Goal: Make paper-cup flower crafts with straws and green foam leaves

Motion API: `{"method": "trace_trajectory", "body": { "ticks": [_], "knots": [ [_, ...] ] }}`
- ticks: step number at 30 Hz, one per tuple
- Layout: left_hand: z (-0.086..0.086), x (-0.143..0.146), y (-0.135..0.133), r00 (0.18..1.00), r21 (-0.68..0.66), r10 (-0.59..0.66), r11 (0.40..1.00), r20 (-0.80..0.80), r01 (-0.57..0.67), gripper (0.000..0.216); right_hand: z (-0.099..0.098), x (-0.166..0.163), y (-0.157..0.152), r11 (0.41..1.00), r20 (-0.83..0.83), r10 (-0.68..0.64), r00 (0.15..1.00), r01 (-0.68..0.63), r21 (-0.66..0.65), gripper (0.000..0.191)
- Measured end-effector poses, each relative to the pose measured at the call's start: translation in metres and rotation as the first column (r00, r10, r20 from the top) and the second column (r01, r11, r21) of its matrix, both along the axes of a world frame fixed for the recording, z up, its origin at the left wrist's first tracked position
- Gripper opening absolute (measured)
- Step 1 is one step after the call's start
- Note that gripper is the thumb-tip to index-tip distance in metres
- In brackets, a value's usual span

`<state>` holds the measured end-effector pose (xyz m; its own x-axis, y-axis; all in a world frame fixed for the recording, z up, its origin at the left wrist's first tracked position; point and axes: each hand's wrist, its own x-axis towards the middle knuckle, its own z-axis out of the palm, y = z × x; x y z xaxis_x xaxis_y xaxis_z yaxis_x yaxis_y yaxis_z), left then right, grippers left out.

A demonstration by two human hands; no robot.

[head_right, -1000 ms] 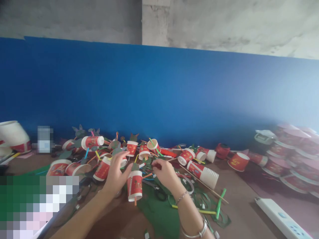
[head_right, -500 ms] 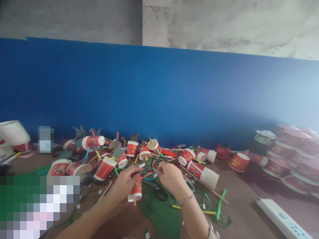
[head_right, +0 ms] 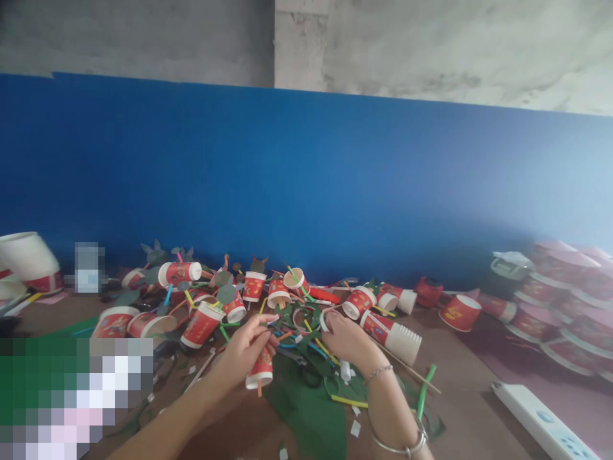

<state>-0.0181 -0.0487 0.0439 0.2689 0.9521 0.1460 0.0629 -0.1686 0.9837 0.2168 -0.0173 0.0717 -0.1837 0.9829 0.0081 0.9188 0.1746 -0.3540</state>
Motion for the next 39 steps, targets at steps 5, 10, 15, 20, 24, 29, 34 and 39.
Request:
{"method": "trace_trajectory", "body": {
  "ticks": [5,10,15,20,24,29,34,39],
  "knots": [
    [-0.003,0.001,-0.002,0.988,0.127,-0.006,0.992,-0.155,0.026,0.046,0.013,-0.041,-0.014,0.973,-0.211,0.229,0.95,-0.217,0.081,0.018],
    [-0.003,0.003,-0.006,0.957,0.209,0.033,0.977,-0.288,0.029,0.049,0.01,-0.061,-0.022,0.967,-0.165,0.235,0.958,-0.213,0.143,0.015],
    [0.001,0.006,-0.01,0.966,0.246,0.022,0.968,-0.257,0.043,0.046,0.01,-0.064,-0.022,0.965,-0.138,0.231,0.963,-0.209,0.159,0.009],
    [0.001,0.006,-0.008,0.976,0.244,0.034,0.97,-0.214,0.02,0.041,0.009,-0.064,-0.022,0.965,-0.129,0.233,0.964,-0.213,0.152,0.008],
    [0.002,0.003,-0.004,0.987,0.164,0.085,0.984,-0.135,-0.062,0.035,0.009,-0.066,-0.025,0.962,-0.113,0.246,0.963,-0.229,0.146,0.011],
    [0.004,0.003,-0.004,0.986,0.147,0.139,0.981,-0.086,-0.126,0.033,0.009,-0.07,-0.027,0.96,-0.121,0.262,0.958,-0.244,0.14,0.02],
    [-0.002,0.003,-0.005,0.971,0.195,0.194,0.967,-0.14,-0.165,0.037,0.008,-0.071,-0.027,0.958,-0.117,0.27,0.956,-0.254,0.137,0.021],
    [-0.007,0.003,-0.004,0.949,0.347,0.242,0.924,-0.203,-0.161,0.031,0.007,-0.072,-0.027,0.959,-0.09,0.263,0.961,-0.25,0.13,0.018]
  ]
}}
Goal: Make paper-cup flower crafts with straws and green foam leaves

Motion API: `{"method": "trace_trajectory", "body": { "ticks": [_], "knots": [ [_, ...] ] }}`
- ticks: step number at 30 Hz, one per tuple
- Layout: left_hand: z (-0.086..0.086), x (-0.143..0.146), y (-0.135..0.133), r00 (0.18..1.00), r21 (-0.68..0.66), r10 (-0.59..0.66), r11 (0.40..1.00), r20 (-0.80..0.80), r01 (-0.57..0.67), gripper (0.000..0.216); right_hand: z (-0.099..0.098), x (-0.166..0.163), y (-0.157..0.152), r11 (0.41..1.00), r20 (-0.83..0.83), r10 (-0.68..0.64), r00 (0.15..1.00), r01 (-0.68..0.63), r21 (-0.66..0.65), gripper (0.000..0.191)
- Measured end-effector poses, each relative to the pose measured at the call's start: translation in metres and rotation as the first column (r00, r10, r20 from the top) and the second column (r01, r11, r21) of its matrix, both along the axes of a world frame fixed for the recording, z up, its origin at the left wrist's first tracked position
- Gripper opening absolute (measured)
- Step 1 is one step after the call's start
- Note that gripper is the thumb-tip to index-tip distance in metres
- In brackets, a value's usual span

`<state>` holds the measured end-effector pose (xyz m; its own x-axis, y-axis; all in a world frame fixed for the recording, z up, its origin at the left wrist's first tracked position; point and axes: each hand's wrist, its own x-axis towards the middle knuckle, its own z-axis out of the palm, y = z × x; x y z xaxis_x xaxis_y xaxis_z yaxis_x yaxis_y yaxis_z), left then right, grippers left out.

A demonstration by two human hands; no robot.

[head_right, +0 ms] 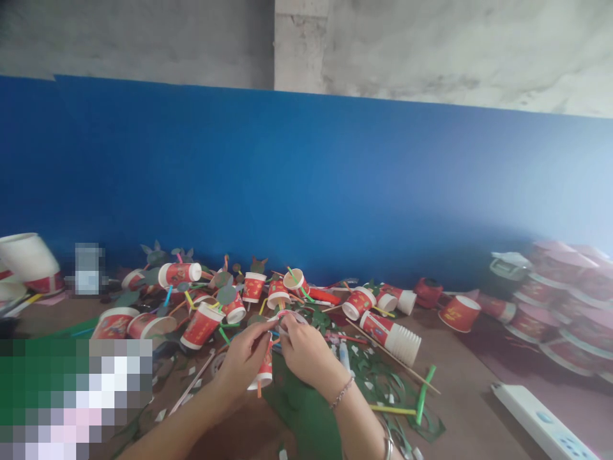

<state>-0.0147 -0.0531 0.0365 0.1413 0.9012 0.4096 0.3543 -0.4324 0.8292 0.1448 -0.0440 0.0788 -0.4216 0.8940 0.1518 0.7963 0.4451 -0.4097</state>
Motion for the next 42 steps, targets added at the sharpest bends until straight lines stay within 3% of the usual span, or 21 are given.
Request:
{"method": "trace_trajectory", "body": {
  "ticks": [9,15,21,26,28,30,32,34,37,39,42],
  "knots": [
    [0.002,-0.003,0.003,0.992,-0.082,0.09,0.992,-0.086,-0.097,0.014,-0.001,-0.005,-0.008,0.993,0.138,0.085,0.987,-0.095,0.069,0.028],
    [0.001,-0.005,0.004,0.993,-0.067,0.078,0.994,-0.089,-0.084,0.013,0.001,-0.012,-0.009,0.996,0.095,0.026,0.995,-0.033,0.078,0.025],
    [0.003,-0.005,0.002,0.999,0.018,0.038,0.999,-0.019,-0.038,0.014,0.008,-0.018,-0.011,0.999,-0.227,-0.032,0.973,0.041,0.036,0.013],
    [0.012,-0.008,-0.006,0.997,0.083,-0.013,0.997,0.077,0.006,0.017,0.01,-0.021,-0.012,0.98,-0.574,-0.041,0.818,-0.078,-0.181,0.013],
    [0.013,-0.007,-0.009,0.996,0.108,-0.01,0.994,0.094,0.0,0.017,0.011,-0.023,-0.014,0.962,-0.649,-0.07,0.757,-0.122,-0.246,0.016],
    [0.013,-0.006,-0.013,0.99,0.1,-0.008,0.995,0.14,-0.007,0.018,0.013,-0.024,-0.016,0.953,-0.655,-0.08,0.751,-0.135,-0.272,0.018],
    [0.013,-0.004,-0.015,0.972,0.04,-0.012,0.999,0.233,0.003,0.017,0.015,-0.023,-0.018,0.972,-0.585,-0.061,0.809,-0.087,-0.22,0.017],
    [0.013,-0.002,-0.014,0.938,-0.039,0.008,0.999,0.347,0.006,0.015,0.015,-0.02,-0.017,0.997,-0.438,-0.063,0.897,0.036,-0.069,0.014],
    [0.015,-0.001,-0.008,0.872,-0.125,0.086,0.992,0.482,-0.029,0.017,0.011,-0.008,-0.009,0.96,-0.142,-0.198,0.97,0.221,0.174,0.014],
    [0.015,-0.002,-0.004,0.845,-0.173,0.11,0.985,0.523,-0.021,0.018,0.005,0.001,-0.001,0.942,0.055,-0.293,0.955,0.278,0.189,0.018],
    [0.013,-0.001,0.001,0.85,-0.244,0.112,0.969,0.515,0.02,0.021,-0.005,0.011,0.008,0.935,0.31,-0.352,0.883,0.35,0.064,0.021]
  ]
}}
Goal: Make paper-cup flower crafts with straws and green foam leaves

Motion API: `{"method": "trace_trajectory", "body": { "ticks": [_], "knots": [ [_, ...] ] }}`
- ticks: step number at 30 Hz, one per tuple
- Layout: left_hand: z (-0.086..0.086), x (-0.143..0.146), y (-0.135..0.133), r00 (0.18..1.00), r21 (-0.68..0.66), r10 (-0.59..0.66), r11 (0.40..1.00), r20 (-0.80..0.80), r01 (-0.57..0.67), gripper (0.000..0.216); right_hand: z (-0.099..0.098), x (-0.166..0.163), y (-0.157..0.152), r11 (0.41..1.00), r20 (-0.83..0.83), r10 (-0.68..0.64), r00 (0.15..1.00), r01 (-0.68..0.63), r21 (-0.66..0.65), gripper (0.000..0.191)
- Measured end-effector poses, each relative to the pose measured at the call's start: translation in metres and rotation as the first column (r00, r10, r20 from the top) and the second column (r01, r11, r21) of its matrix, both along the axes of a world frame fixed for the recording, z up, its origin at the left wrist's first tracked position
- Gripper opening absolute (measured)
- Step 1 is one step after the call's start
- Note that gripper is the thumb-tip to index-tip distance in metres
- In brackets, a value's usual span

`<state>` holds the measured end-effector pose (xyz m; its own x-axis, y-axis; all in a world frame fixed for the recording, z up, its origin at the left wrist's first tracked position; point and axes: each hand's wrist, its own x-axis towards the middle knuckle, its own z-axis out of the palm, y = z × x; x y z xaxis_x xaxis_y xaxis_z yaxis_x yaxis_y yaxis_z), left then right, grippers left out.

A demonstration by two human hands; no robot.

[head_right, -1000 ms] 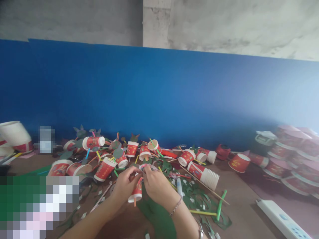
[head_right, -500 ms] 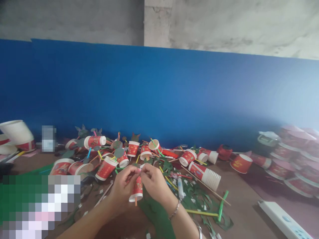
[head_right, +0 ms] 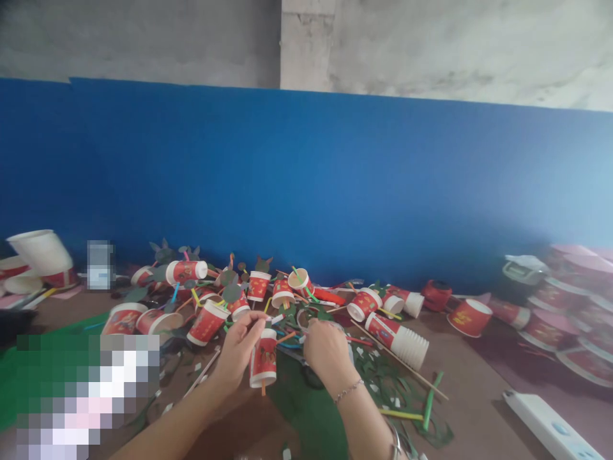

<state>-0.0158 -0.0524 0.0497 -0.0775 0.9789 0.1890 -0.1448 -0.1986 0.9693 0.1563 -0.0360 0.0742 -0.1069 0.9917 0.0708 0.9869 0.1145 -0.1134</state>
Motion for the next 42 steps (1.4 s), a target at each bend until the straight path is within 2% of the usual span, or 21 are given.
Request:
{"method": "trace_trajectory", "body": {
  "ticks": [3,6,7,9,10,12,14,16,19,22,25,28,31,33,35,39,42],
  "knots": [
    [-0.006,0.0,0.002,0.999,-0.062,-0.048,0.997,-0.02,0.046,0.023,-0.008,0.006,0.003,0.988,0.074,-0.059,0.995,0.069,-0.139,0.022],
    [-0.011,-0.001,0.004,0.995,-0.082,-0.086,0.993,-0.042,0.082,0.023,-0.009,0.007,0.003,0.992,0.035,-0.079,0.996,0.082,-0.099,0.018],
    [-0.011,-0.001,0.004,0.995,-0.078,-0.089,0.993,-0.054,0.085,0.023,-0.007,0.005,0.003,0.996,-0.026,-0.072,0.997,0.071,-0.06,0.017],
    [-0.011,-0.002,0.005,0.993,-0.072,-0.088,0.994,-0.072,0.083,0.024,-0.003,-0.001,0.002,1.0,-0.273,-0.008,0.962,0.014,0.021,0.019],
    [-0.011,-0.001,0.005,0.993,-0.072,-0.086,0.994,-0.076,0.08,0.024,0.0,-0.006,0.001,0.999,-0.443,0.048,0.895,-0.031,0.044,0.02],
    [-0.009,-0.001,0.004,0.994,-0.077,-0.079,0.994,-0.075,0.073,0.024,0.003,-0.015,0.0,0.993,-0.737,0.106,0.668,-0.114,0.039,0.022],
    [-0.006,0.0,0.003,0.995,-0.08,-0.075,0.994,-0.069,0.069,0.024,0.003,-0.024,-0.002,0.989,-0.877,0.077,0.475,-0.149,0.007,0.022],
    [-0.004,0.001,0.001,0.995,-0.078,-0.082,0.994,-0.055,0.078,0.023,0.0,-0.029,-0.003,0.99,-0.932,0.035,0.362,-0.138,-0.016,0.021],
    [-0.004,0.001,0.001,0.993,-0.09,-0.114,0.99,-0.014,0.112,0.023,-0.005,-0.03,-0.002,0.991,-0.962,0.024,0.271,-0.135,-0.013,0.022],
    [-0.004,0.001,0.002,0.991,-0.093,-0.133,0.987,0.011,0.133,0.023,-0.006,-0.029,-0.001,0.988,-0.958,0.046,0.284,-0.153,0.002,0.021],
    [-0.004,0.001,0.001,0.99,-0.073,-0.135,0.989,-0.031,0.132,0.022,-0.002,-0.029,-0.004,0.993,-0.917,0.087,0.389,-0.111,0.047,0.018],
    [-0.004,0.002,0.0,0.989,-0.041,-0.127,0.991,-0.08,0.124,0.022,0.004,-0.031,-0.01,0.984,-0.843,0.171,0.51,-0.052,0.169,0.014],
    [-0.004,0.002,-0.001,0.994,0.003,-0.096,0.995,-0.056,0.097,0.033,0.009,-0.034,-0.016,0.947,-0.769,0.276,0.577,-0.024,0.322,0.014],
    [-0.005,0.001,0.0,0.997,0.019,-0.065,0.998,-0.031,0.065,0.05,0.011,-0.036,-0.018,0.936,-0.756,0.301,0.581,-0.031,0.35,0.015],
    [-0.006,0.001,0.001,0.998,0.026,-0.042,0.999,-0.035,0.043,0.061,0.01,-0.037,-0.018,0.948,-0.776,0.287,0.562,-0.053,0.313,0.015],
    [-0.008,0.003,-0.002,0.995,0.029,-0.054,0.998,-0.08,0.057,0.058,0.005,-0.039,-0.014,0.975,-0.836,0.221,0.502,-0.08,0.209,0.017],
    [-0.007,0.006,-0.004,0.991,0.036,-0.064,0.997,-0.119,0.069,0.056,0.002,-0.04,-0.012,0.978,-0.846,0.207,0.492,-0.078,0.193,0.017]
  ]
}}
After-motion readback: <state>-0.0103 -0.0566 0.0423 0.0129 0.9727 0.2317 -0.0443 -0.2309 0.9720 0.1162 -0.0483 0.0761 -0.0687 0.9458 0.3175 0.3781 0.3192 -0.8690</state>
